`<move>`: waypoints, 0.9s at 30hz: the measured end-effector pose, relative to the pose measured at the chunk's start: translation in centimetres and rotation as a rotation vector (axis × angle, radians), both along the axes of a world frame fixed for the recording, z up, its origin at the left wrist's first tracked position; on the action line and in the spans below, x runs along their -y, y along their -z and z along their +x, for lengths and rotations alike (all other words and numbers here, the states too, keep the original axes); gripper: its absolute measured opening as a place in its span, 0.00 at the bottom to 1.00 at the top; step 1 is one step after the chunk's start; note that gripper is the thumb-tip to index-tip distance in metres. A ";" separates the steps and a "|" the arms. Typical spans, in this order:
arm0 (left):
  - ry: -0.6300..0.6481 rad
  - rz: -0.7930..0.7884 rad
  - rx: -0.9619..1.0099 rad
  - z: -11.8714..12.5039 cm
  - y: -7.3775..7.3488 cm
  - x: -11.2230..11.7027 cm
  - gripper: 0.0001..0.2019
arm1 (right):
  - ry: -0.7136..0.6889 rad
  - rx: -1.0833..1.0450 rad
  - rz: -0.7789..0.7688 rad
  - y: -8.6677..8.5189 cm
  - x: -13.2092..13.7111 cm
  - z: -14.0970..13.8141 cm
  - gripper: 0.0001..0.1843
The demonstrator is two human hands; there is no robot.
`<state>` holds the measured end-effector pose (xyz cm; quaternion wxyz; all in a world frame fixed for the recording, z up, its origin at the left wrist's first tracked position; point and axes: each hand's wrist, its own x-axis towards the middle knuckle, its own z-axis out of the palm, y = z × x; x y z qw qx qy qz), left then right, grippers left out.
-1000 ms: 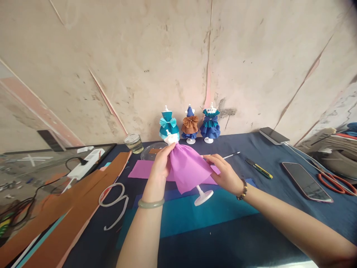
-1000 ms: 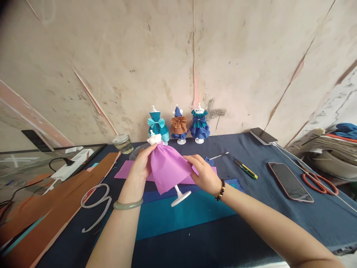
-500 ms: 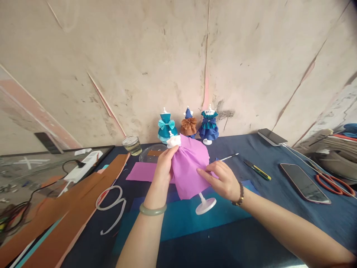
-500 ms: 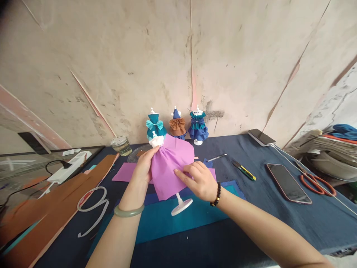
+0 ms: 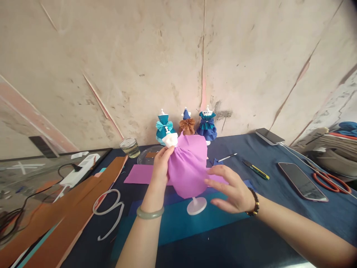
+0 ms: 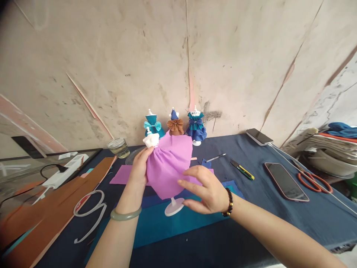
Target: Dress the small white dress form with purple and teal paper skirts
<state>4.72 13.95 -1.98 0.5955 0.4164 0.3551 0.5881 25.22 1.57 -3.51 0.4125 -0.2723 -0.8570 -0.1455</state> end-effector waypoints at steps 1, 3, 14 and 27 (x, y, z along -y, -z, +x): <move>0.038 0.020 0.001 -0.1 -0.1 0.1 0.17 | -0.004 -0.062 -0.028 -0.6 0.1 0.1 0.22; 0.128 0.058 -0.016 -0.2 -0.1 0.3 0.19 | 0.015 -0.185 -0.085 -1.9 0.1 0.3 0.20; 0.586 0.183 -0.092 -0.8 1.3 0.4 0.27 | 0.016 -0.141 -0.326 -5.1 -4.1 0.5 0.24; 0.578 0.385 -0.374 -2.4 0.8 -0.5 0.17 | -0.149 -0.254 -0.810 -5.0 -4.8 -0.6 0.24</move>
